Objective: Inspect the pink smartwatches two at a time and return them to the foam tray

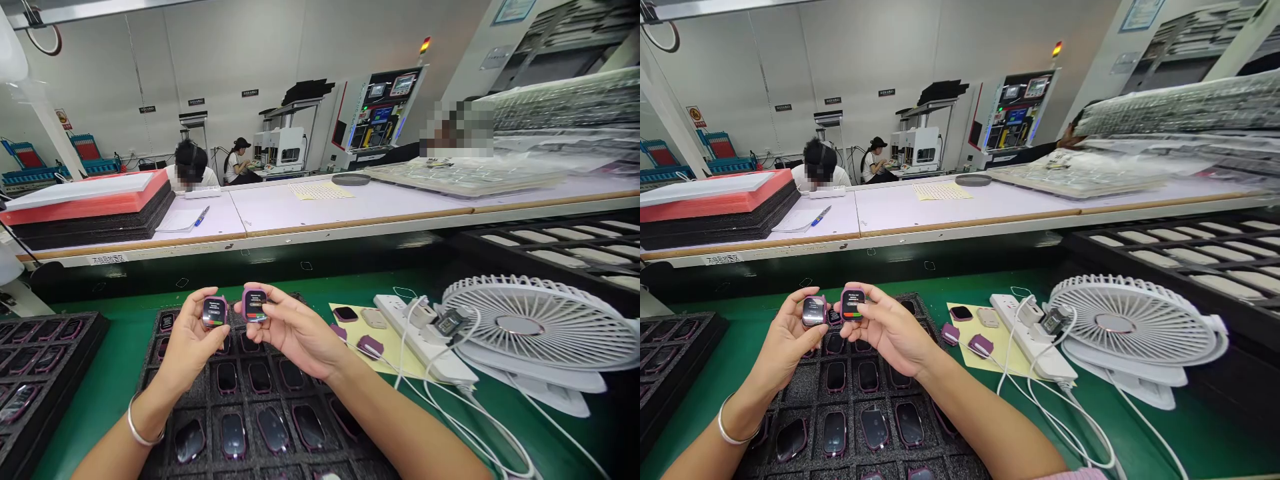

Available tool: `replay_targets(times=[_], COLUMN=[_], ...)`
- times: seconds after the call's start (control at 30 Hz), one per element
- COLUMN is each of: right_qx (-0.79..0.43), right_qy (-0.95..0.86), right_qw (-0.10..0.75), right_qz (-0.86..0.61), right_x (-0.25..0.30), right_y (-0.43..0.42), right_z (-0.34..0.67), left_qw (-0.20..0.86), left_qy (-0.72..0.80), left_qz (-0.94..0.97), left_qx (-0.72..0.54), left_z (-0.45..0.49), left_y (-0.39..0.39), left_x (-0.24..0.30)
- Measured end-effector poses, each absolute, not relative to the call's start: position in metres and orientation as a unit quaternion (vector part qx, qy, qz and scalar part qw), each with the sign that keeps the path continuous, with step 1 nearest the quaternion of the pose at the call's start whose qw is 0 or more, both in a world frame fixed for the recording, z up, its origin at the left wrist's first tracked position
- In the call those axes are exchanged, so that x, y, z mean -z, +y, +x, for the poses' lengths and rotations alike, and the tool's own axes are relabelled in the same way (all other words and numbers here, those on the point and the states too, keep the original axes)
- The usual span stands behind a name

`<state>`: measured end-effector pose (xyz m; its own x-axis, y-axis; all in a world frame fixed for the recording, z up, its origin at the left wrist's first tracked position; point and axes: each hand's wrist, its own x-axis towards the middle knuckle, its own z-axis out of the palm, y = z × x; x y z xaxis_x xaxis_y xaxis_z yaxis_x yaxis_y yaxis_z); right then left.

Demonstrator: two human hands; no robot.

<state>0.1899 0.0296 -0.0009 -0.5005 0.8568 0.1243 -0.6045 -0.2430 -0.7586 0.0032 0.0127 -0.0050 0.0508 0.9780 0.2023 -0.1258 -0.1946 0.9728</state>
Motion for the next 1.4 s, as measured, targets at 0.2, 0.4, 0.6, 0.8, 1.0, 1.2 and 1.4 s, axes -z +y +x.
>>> replay_targets(times=[0.2, 0.4, 0.6, 0.8, 1.0, 1.2, 1.4], right_qx=[-0.765, -0.734, -0.705, -0.679, -0.67, -0.672, -0.66], right_qy=[-0.406, -0.44, -0.478, -0.496, -0.502, -0.511, -0.523], right_qw=[0.467, 0.485, 0.493, 0.508, 0.513, 0.504, 0.504], right_qz=[-0.179, -0.178, -0.178, -0.189, -0.19, -0.182, -0.191], right_x=[0.002, 0.004, 0.004, 0.002, 0.002, 0.004, 0.005], right_y=[0.029, 0.026, 0.023, 0.023, 0.023, 0.023, 0.024], right_z=[0.19, 0.189, 0.191, 0.191, 0.192, 0.192, 0.191], left_qw=[0.504, 0.528, 0.543, 0.535, 0.531, 0.528, 0.515], left_qy=[0.392, 0.352, 0.323, 0.335, 0.323, 0.31, 0.324], left_qz=[0.523, 0.539, 0.539, 0.536, 0.55, 0.562, 0.561], left_qx=[-0.565, -0.554, -0.557, -0.56, -0.558, -0.557, -0.562], left_z=[0.003, 0.0, -0.001, -0.002, -0.003, -0.003, -0.001], left_y=[0.012, 0.005, 0.002, 0.001, 0.0, 0.0, 0.001], left_x=[0.004, 0.002, 0.001, 0.001, 0.002, 0.003, 0.004])
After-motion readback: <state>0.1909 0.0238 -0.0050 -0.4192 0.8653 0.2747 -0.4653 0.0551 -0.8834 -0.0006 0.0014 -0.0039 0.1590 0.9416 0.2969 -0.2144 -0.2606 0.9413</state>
